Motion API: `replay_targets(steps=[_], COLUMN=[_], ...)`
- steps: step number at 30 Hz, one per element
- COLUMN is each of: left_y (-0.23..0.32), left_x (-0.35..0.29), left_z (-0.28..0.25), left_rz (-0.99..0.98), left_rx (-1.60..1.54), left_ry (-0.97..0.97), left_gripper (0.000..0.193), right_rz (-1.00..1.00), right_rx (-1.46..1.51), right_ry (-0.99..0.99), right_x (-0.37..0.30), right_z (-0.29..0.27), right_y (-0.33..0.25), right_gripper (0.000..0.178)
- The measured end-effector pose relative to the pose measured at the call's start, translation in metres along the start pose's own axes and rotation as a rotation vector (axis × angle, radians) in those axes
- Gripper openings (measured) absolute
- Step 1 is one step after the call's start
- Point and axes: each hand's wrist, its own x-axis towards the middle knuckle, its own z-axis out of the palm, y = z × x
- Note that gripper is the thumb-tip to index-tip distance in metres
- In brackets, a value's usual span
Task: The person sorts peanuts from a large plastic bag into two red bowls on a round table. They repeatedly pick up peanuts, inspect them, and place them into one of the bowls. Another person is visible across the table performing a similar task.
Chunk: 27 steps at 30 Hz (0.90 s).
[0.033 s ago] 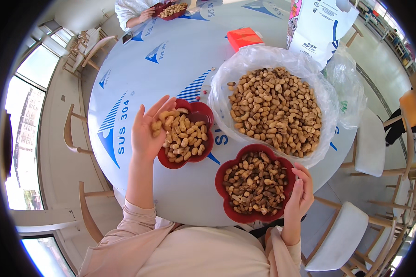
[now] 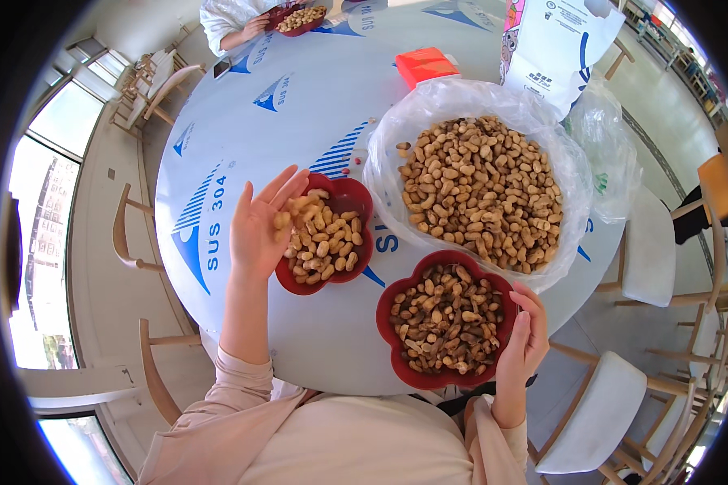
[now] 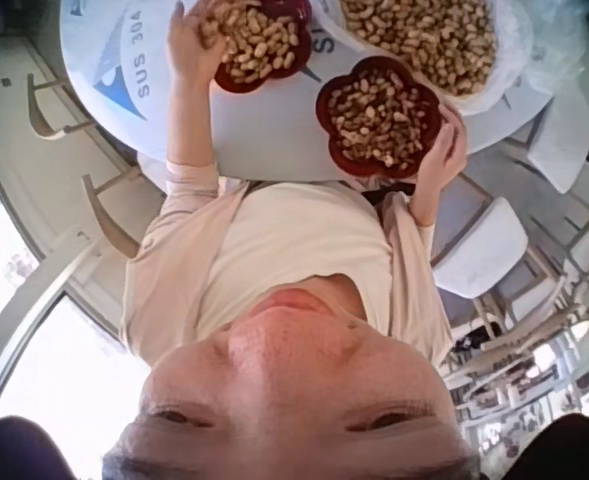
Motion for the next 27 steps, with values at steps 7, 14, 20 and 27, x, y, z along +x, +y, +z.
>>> replay_targets(steps=[7,14,20,27], left_y=[-0.005,-0.041,-0.069,-0.076], left_x=[0.001,-0.02,-0.021,-0.016], left_z=[0.028,0.059,0.095,0.092], left_rz=[0.129,-0.126,-0.314,0.328], left_rx=[-0.076,-0.277,-0.148,1.064], left_ry=[-0.009,-0.287,-0.21,-0.376], left_gripper=[0.067,0.062,0.043,0.03], right_rz=[0.048,0.038,-0.159,-0.387], right_rx=[0.042,0.165,-0.205,-0.711], right_ry=[0.017,-0.052,-0.009,0.024], right_x=[-0.007,-0.008,0.018,0.061], right_z=[0.002,0.025,0.004,-0.038], right_y=[-0.005,-0.014,-0.014,-0.003], right_gripper=[0.029,0.021,0.018,0.021])
